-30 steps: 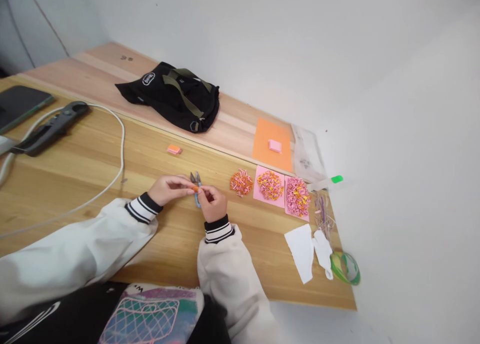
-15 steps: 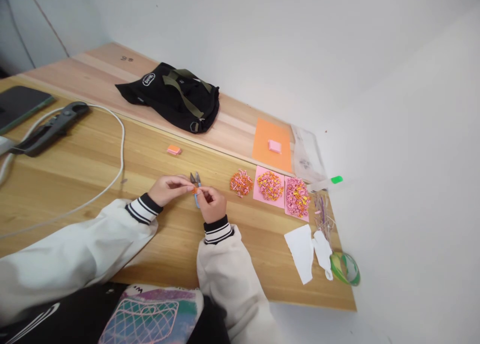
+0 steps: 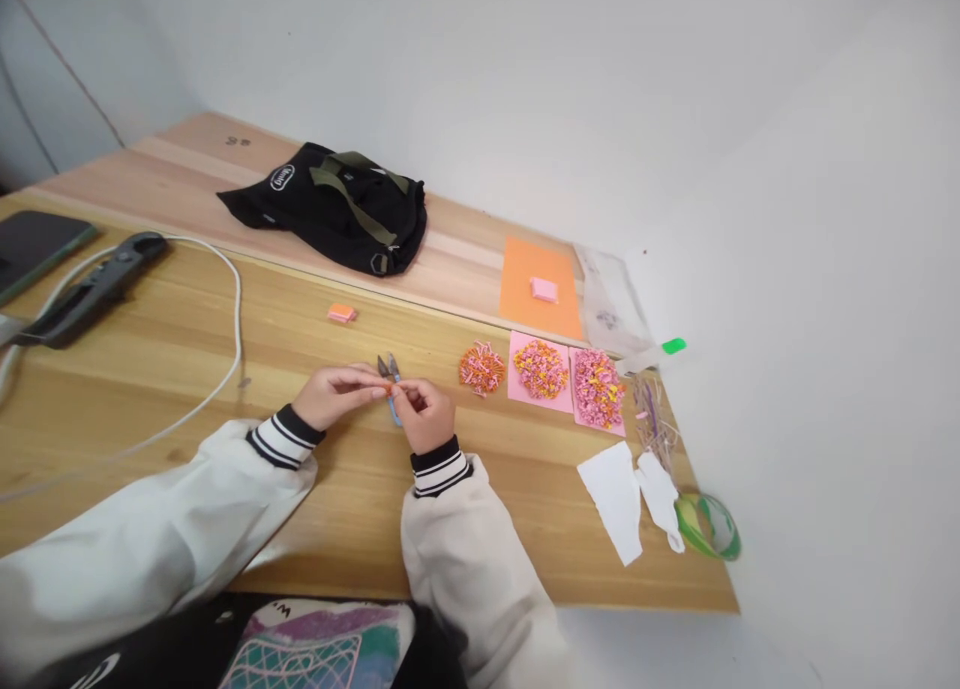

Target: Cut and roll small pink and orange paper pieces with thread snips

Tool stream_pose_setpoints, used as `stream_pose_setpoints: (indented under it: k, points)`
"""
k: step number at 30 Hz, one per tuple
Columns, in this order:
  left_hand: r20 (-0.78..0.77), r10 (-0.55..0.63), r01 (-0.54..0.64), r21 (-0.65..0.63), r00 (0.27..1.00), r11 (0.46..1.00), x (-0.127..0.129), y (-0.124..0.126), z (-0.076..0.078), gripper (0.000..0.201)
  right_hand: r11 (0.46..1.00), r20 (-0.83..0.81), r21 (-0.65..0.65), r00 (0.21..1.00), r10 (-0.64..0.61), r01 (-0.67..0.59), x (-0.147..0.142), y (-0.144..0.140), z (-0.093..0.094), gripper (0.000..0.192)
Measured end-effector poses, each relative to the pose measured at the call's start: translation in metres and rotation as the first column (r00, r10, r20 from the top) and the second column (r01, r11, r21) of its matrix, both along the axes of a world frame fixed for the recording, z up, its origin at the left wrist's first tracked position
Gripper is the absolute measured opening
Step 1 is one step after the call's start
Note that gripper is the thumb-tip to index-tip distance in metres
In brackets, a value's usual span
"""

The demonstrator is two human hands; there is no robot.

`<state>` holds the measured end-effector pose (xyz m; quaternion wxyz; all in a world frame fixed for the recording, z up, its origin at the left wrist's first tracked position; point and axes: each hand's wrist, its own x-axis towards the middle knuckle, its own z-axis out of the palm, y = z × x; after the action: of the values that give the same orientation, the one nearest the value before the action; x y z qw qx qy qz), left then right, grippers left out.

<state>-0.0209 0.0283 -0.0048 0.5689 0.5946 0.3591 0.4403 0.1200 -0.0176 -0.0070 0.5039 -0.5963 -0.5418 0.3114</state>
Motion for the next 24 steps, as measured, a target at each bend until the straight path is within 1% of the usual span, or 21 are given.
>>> stream_pose_setpoints:
  k: [4, 9, 12, 15, 20, 24]
  points:
    - [0.017, -0.001, 0.001, 0.017, 1.0, 1.0, -0.0009, 0.0003, 0.0011, 0.017, 1.0, -0.016, -0.001, 1.0, -0.001, 0.001, -0.0003, 0.0001, -0.0023, 0.019]
    - [-0.021, -0.023, 0.024, 0.039, 1.0, 0.999, -0.0026, 0.0003, 0.0023, 0.018, 1.0, -0.027, 0.006, 1.0, 0.012, -0.012, -0.0012, 0.0003, -0.0025, 0.019]
    - [-0.016, -0.027, 0.028, 0.048, 1.0, 0.998, -0.0035, 0.0003, 0.0028, 0.018, 1.0, -0.029, 0.007, 1.0, 0.006, -0.006, -0.0013, 0.0005, -0.0012, 0.02]
    - [-0.018, -0.051, 0.051, 0.051, 0.999, 0.997, -0.0041, 0.0001, 0.0032, 0.018, 1.0, -0.007, 0.025, 1.0, -0.016, 0.016, -0.0012, 0.0006, 0.0007, 0.02]
    - [-0.051, -0.085, 0.089, 0.069, 0.995, 0.994, -0.0049, -0.0013, 0.0046, 0.019, 0.993, 0.085, 0.087, 0.992, -0.093, 0.085, -0.0018, 0.001, 0.0008, 0.017]
    - [-0.056, -0.087, 0.091, 0.068, 0.995, 0.994, -0.006, -0.0013, 0.0058, 0.018, 0.993, 0.055, 0.094, 0.995, -0.081, 0.075, -0.0026, 0.0013, -0.0004, 0.018]
